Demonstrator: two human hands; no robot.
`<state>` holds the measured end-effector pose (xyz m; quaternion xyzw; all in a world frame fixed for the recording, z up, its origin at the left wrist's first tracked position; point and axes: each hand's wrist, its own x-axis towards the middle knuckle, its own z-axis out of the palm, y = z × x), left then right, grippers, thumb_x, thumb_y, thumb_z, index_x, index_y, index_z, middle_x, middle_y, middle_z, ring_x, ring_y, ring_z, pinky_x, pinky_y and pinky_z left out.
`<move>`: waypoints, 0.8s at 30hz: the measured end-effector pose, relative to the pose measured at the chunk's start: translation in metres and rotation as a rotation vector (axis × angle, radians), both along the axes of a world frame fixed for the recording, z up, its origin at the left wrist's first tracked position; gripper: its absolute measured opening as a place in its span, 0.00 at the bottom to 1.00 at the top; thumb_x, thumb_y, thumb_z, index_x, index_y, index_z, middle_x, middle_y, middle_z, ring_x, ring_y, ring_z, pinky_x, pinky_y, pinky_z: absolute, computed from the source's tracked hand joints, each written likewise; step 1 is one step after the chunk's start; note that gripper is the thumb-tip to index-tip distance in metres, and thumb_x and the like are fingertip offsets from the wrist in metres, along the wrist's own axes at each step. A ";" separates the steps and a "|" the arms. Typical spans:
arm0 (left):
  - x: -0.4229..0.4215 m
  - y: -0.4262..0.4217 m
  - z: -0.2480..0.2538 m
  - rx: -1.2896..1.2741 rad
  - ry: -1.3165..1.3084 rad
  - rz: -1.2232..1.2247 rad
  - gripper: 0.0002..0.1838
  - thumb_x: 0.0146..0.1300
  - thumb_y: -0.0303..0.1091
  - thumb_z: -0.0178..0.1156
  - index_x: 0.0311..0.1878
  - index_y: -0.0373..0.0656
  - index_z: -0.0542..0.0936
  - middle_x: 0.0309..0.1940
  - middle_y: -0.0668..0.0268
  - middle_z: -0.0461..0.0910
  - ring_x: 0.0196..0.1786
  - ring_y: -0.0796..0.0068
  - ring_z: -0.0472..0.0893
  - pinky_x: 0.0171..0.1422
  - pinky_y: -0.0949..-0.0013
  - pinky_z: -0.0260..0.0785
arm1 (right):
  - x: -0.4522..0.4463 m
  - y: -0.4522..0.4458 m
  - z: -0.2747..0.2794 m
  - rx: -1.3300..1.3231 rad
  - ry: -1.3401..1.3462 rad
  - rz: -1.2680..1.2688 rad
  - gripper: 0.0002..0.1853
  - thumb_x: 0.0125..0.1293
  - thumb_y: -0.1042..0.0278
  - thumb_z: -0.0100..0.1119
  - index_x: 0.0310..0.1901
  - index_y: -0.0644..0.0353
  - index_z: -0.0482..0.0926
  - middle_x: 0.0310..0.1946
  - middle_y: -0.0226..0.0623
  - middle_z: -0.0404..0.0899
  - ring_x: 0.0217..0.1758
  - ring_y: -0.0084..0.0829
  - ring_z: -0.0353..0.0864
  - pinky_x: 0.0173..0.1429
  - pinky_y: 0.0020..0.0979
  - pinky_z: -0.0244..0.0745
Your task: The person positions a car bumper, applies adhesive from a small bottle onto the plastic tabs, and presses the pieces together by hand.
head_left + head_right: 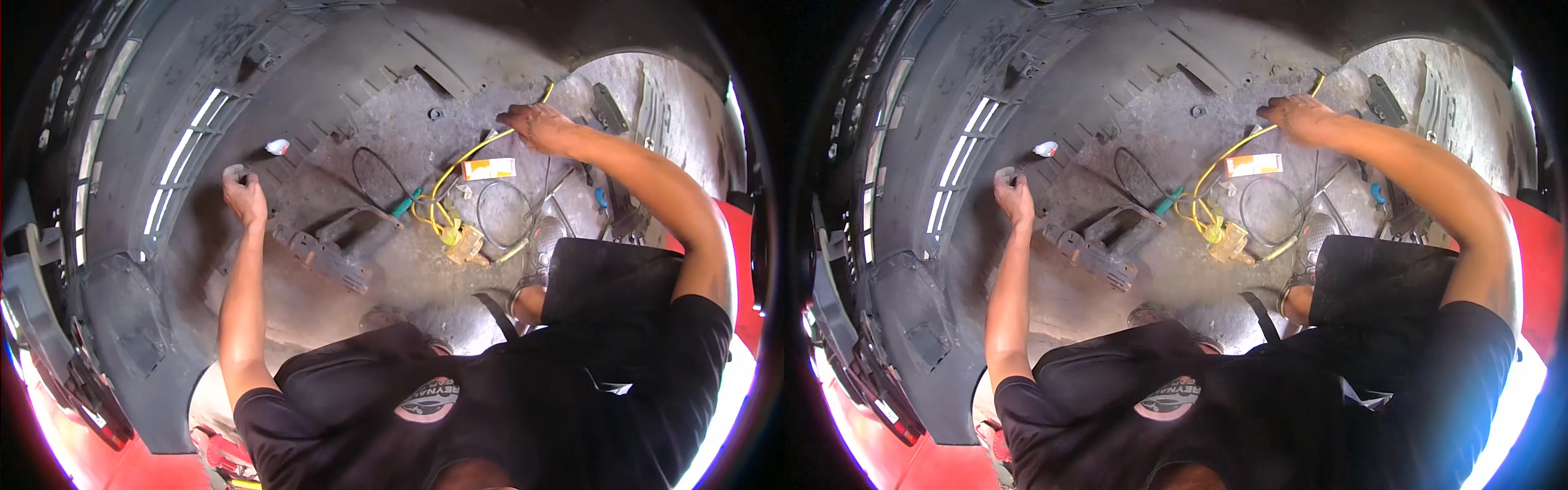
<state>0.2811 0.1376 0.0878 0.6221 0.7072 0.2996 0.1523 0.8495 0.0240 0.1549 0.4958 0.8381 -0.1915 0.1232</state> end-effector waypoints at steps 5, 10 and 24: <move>-0.002 0.009 -0.016 -0.115 -0.084 -0.145 0.27 0.53 0.28 0.72 0.58 0.36 0.80 0.39 0.55 0.86 0.43 0.59 0.85 0.53 0.58 0.75 | -0.043 0.014 -0.017 -0.151 0.021 -0.079 0.20 0.64 0.67 0.58 0.58 0.56 0.80 0.54 0.45 0.82 0.59 0.50 0.82 0.63 0.46 0.78; 0.033 0.007 -0.017 -0.259 -0.128 -0.193 0.36 0.52 0.32 0.76 0.67 0.37 0.77 0.44 0.55 0.87 0.47 0.60 0.86 0.56 0.59 0.75 | -0.064 0.023 -0.023 -0.109 0.090 -0.062 0.17 0.69 0.62 0.57 0.58 0.54 0.80 0.54 0.45 0.82 0.59 0.48 0.82 0.63 0.46 0.77; 0.050 0.016 -0.027 -0.215 -0.199 -0.235 0.15 0.60 0.37 0.73 0.48 0.41 0.89 0.42 0.55 0.90 0.48 0.55 0.88 0.57 0.59 0.74 | -0.096 0.046 -0.116 0.267 0.253 -0.412 0.13 0.76 0.64 0.46 0.47 0.53 0.83 0.46 0.46 0.83 0.49 0.53 0.84 0.53 0.49 0.79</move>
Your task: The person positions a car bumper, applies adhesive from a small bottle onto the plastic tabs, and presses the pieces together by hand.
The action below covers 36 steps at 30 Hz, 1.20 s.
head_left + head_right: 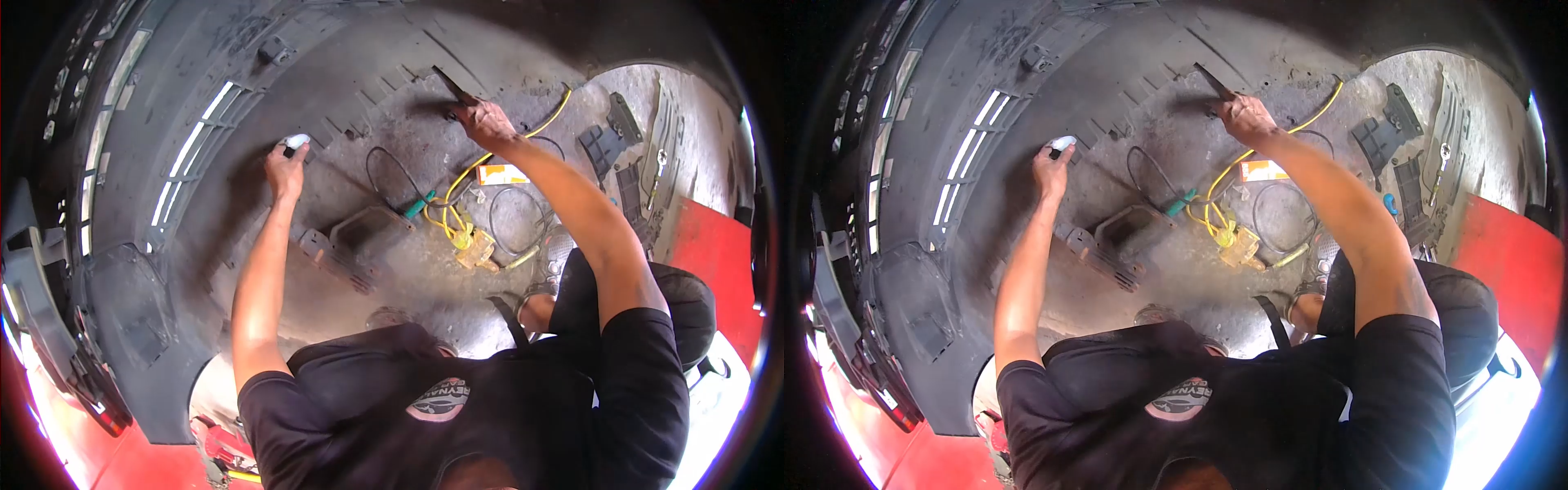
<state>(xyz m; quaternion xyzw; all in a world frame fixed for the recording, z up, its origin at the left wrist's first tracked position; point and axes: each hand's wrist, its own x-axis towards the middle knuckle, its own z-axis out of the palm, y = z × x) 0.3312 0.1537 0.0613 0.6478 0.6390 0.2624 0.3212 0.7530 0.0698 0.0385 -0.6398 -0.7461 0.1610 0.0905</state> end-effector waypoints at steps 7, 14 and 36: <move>0.013 -0.004 0.012 0.011 0.034 -0.051 0.16 0.62 0.39 0.71 0.49 0.40 0.88 0.42 0.55 0.89 0.46 0.56 0.88 0.55 0.60 0.75 | -0.004 0.000 0.008 0.103 0.227 -0.140 0.11 0.70 0.61 0.60 0.45 0.59 0.83 0.37 0.46 0.85 0.43 0.48 0.86 0.50 0.43 0.81; 0.050 -0.006 0.027 0.025 -0.057 -0.145 0.15 0.63 0.37 0.71 0.48 0.38 0.88 0.42 0.55 0.89 0.46 0.60 0.88 0.54 0.61 0.75 | -0.042 0.027 -0.013 -0.098 1.394 -0.906 0.09 0.60 0.73 0.73 0.40 0.68 0.86 0.30 0.37 0.87 0.33 0.28 0.85 0.40 0.31 0.79; 0.079 0.015 0.031 0.041 0.004 -0.193 0.14 0.61 0.35 0.73 0.47 0.39 0.88 0.42 0.54 0.89 0.46 0.57 0.88 0.54 0.61 0.75 | -0.060 0.005 0.015 -0.259 1.873 -0.635 0.09 0.69 0.71 0.66 0.46 0.65 0.82 0.38 0.37 0.85 0.41 0.34 0.88 0.49 0.36 0.85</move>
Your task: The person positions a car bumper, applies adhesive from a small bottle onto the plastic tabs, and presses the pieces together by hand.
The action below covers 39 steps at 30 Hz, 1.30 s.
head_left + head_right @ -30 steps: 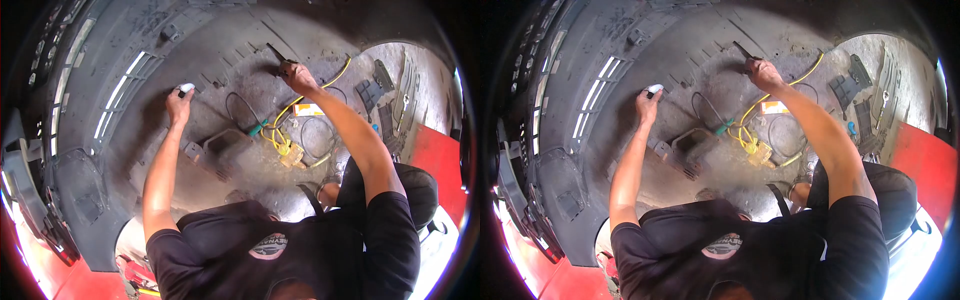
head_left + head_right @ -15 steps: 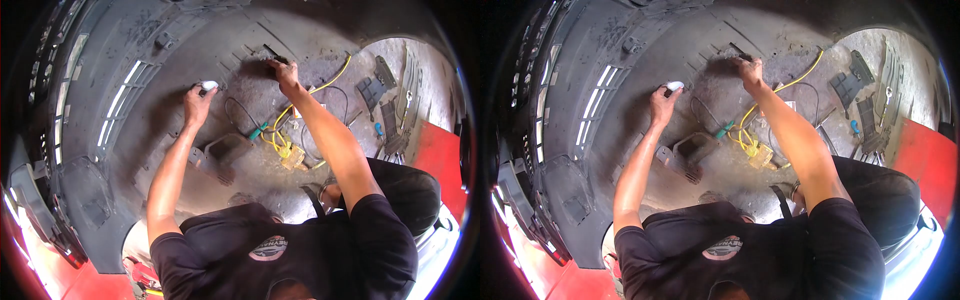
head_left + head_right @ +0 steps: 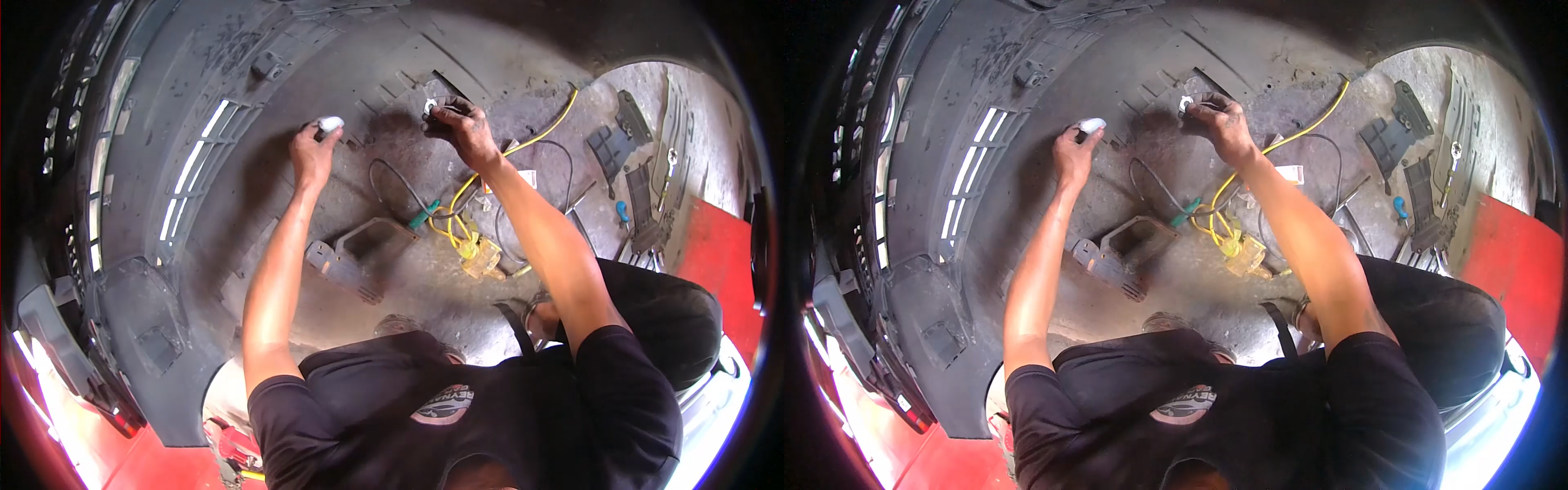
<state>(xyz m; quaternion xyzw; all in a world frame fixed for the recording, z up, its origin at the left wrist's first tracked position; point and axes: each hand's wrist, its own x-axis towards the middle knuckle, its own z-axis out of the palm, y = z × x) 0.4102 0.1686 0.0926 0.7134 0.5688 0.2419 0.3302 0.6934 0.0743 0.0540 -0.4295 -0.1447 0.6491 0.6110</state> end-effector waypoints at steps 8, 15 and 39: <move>-0.017 0.020 -0.026 -0.016 0.040 0.051 0.15 0.60 0.35 0.73 0.48 0.39 0.88 0.42 0.53 0.89 0.47 0.55 0.88 0.55 0.60 0.75 | -0.005 -0.006 -0.007 -0.027 -0.042 -0.016 0.10 0.69 0.68 0.67 0.44 0.65 0.81 0.37 0.36 0.85 0.41 0.34 0.87 0.49 0.37 0.85; -0.016 0.019 -0.030 -0.039 0.047 0.070 0.15 0.61 0.36 0.72 0.48 0.39 0.88 0.42 0.53 0.89 0.48 0.54 0.87 0.57 0.60 0.74 | -0.003 0.010 -0.032 -0.280 -0.230 -0.252 0.15 0.65 0.67 0.71 0.45 0.72 0.82 0.35 0.37 0.84 0.39 0.29 0.81 0.44 0.32 0.76; -0.017 0.016 -0.025 -0.047 0.026 0.047 0.14 0.62 0.34 0.71 0.49 0.39 0.89 0.43 0.54 0.90 0.48 0.58 0.88 0.57 0.63 0.75 | -0.014 0.025 -0.037 -0.119 -0.158 -0.467 0.10 0.65 0.82 0.66 0.47 0.75 0.81 0.40 0.46 0.87 0.38 0.37 0.88 0.44 0.35 0.85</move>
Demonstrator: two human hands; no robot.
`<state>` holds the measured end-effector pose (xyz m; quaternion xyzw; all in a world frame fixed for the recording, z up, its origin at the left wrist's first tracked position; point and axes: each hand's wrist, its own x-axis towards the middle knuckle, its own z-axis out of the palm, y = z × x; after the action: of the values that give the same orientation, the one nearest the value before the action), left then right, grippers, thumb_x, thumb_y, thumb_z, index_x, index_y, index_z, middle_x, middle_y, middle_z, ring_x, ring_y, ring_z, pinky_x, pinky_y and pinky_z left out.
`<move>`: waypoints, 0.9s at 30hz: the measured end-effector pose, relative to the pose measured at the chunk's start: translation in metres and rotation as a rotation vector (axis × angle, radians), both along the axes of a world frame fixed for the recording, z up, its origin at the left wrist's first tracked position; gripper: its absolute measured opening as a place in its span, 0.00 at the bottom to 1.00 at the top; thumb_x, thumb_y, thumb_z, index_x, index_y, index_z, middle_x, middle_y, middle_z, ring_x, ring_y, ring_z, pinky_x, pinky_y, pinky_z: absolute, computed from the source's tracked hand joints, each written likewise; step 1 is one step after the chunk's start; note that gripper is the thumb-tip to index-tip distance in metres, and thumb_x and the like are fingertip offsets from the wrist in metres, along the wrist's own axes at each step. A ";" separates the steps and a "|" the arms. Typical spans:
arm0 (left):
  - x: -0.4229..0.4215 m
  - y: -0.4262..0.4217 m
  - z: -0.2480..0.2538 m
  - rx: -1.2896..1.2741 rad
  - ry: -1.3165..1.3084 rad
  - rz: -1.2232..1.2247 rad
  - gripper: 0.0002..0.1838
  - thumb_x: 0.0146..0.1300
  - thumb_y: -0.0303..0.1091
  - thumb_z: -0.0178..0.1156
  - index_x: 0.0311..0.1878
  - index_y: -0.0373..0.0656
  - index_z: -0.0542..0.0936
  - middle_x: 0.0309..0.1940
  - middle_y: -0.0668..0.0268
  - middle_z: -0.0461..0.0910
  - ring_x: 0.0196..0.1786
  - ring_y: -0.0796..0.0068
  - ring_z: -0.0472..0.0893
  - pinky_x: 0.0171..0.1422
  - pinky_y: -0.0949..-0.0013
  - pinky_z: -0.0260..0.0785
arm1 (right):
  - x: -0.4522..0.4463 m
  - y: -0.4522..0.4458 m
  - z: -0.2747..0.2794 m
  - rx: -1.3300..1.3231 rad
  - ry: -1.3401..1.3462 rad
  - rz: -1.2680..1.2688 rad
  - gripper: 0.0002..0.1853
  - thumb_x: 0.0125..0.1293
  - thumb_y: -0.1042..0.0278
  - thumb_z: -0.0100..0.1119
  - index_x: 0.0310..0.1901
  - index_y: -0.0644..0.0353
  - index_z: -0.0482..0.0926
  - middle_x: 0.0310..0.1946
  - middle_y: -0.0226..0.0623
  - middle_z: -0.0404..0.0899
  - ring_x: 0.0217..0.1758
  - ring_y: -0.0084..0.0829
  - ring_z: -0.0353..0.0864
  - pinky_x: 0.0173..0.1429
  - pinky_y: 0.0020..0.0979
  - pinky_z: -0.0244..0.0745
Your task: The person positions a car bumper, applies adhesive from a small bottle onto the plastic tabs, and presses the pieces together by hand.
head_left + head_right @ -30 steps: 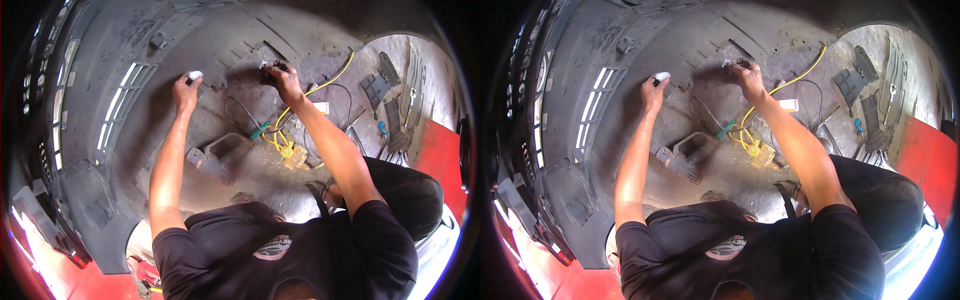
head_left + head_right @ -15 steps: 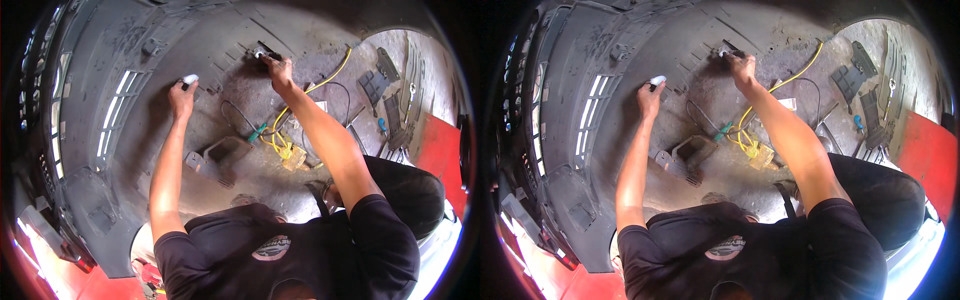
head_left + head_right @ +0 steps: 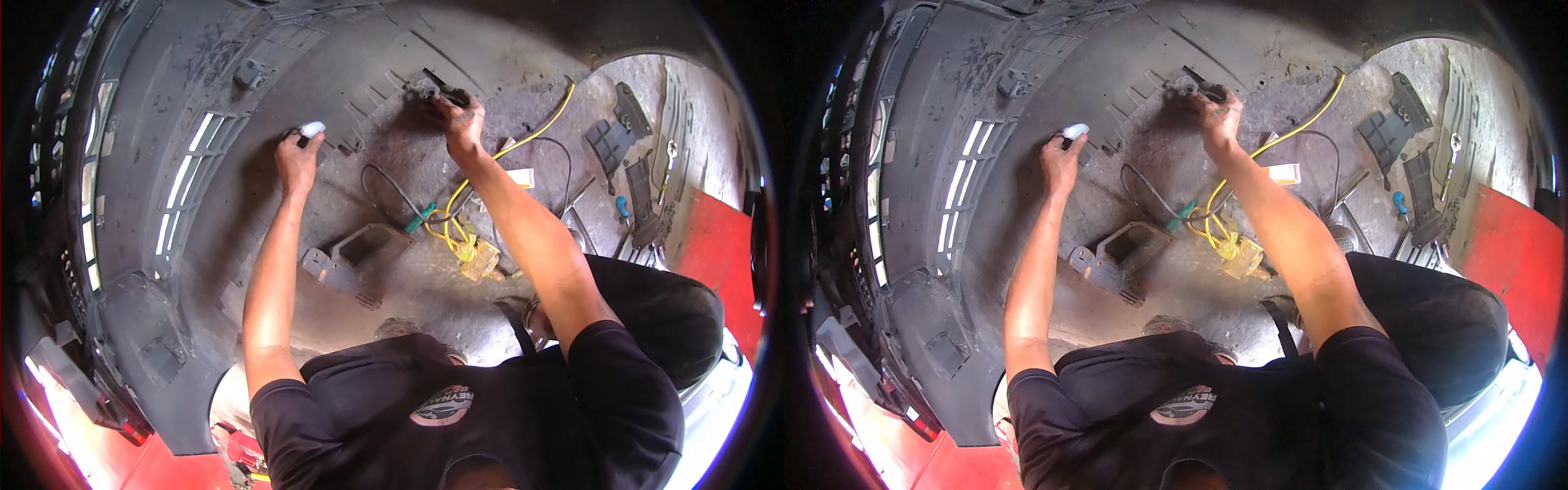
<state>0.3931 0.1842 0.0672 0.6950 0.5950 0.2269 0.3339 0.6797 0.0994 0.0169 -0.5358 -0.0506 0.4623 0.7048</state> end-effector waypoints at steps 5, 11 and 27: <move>-0.001 0.000 -0.002 0.009 -0.057 -0.015 0.15 0.61 0.35 0.71 0.48 0.38 0.89 0.43 0.54 0.89 0.46 0.58 0.88 0.56 0.62 0.75 | -0.009 0.005 -0.004 -0.041 0.105 -0.048 0.13 0.64 0.81 0.68 0.48 0.76 0.80 0.39 0.47 0.86 0.38 0.40 0.88 0.41 0.37 0.86; -0.003 0.001 -0.009 0.039 -0.037 -0.011 0.15 0.61 0.35 0.72 0.47 0.36 0.88 0.41 0.51 0.89 0.44 0.56 0.88 0.53 0.61 0.75 | -0.009 0.012 -0.006 -0.154 0.000 -0.068 0.10 0.63 0.79 0.68 0.43 0.73 0.80 0.36 0.44 0.85 0.34 0.39 0.87 0.40 0.40 0.89; -0.003 0.000 -0.008 0.038 -0.013 -0.003 0.16 0.61 0.36 0.72 0.47 0.36 0.88 0.41 0.50 0.88 0.44 0.54 0.87 0.52 0.59 0.74 | -0.008 0.009 0.008 -0.423 -0.973 0.195 0.12 0.59 0.73 0.66 0.45 0.63 0.88 0.33 0.48 0.89 0.36 0.40 0.89 0.47 0.39 0.82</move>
<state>0.3900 0.1844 0.0594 0.7008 0.5872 0.2421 0.3248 0.6719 0.1079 0.0248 -0.8112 -0.3265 0.2241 0.4302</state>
